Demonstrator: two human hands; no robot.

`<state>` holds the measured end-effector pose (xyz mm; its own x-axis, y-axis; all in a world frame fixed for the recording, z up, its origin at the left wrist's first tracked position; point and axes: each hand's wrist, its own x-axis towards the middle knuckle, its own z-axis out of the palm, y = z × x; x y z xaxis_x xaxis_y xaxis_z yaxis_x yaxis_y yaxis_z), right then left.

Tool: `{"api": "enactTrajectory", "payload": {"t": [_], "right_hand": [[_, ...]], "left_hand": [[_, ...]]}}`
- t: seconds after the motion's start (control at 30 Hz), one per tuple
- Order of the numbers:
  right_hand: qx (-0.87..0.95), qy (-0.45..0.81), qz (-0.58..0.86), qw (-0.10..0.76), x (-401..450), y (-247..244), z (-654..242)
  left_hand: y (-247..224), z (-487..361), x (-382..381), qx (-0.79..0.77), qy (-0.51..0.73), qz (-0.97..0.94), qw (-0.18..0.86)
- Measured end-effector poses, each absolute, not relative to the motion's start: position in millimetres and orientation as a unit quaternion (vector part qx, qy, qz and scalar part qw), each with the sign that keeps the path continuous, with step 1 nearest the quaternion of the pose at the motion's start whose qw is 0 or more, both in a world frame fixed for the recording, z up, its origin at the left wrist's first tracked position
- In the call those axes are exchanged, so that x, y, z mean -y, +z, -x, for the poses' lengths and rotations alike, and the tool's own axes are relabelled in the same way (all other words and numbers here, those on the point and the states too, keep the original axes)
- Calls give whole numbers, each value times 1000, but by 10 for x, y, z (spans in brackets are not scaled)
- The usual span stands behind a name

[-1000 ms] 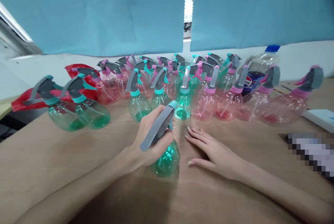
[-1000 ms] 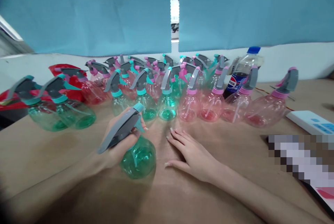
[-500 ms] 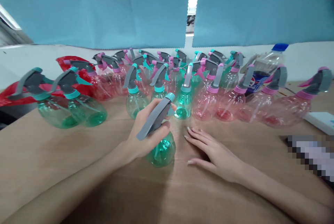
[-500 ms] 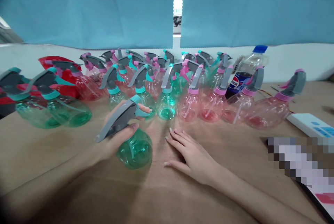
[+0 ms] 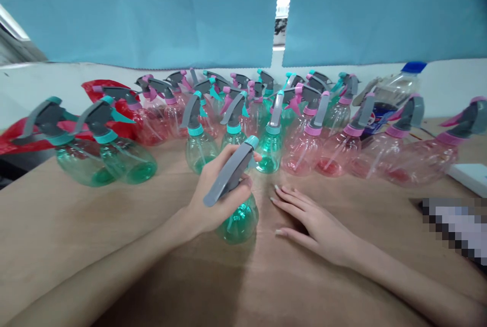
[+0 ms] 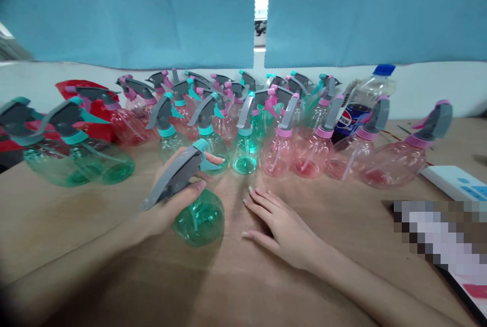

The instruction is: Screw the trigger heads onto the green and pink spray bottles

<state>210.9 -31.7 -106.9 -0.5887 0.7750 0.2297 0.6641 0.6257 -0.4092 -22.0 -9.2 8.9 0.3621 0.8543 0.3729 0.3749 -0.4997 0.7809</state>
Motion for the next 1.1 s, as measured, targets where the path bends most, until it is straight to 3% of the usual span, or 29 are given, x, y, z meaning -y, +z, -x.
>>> {"api": "enactTrajectory", "payload": {"t": [1.1], "right_hand": [[881,143,406,196,318,-1057,-2107]], "left_hand": [[127,203,102,-418,389,-760,309]]}}
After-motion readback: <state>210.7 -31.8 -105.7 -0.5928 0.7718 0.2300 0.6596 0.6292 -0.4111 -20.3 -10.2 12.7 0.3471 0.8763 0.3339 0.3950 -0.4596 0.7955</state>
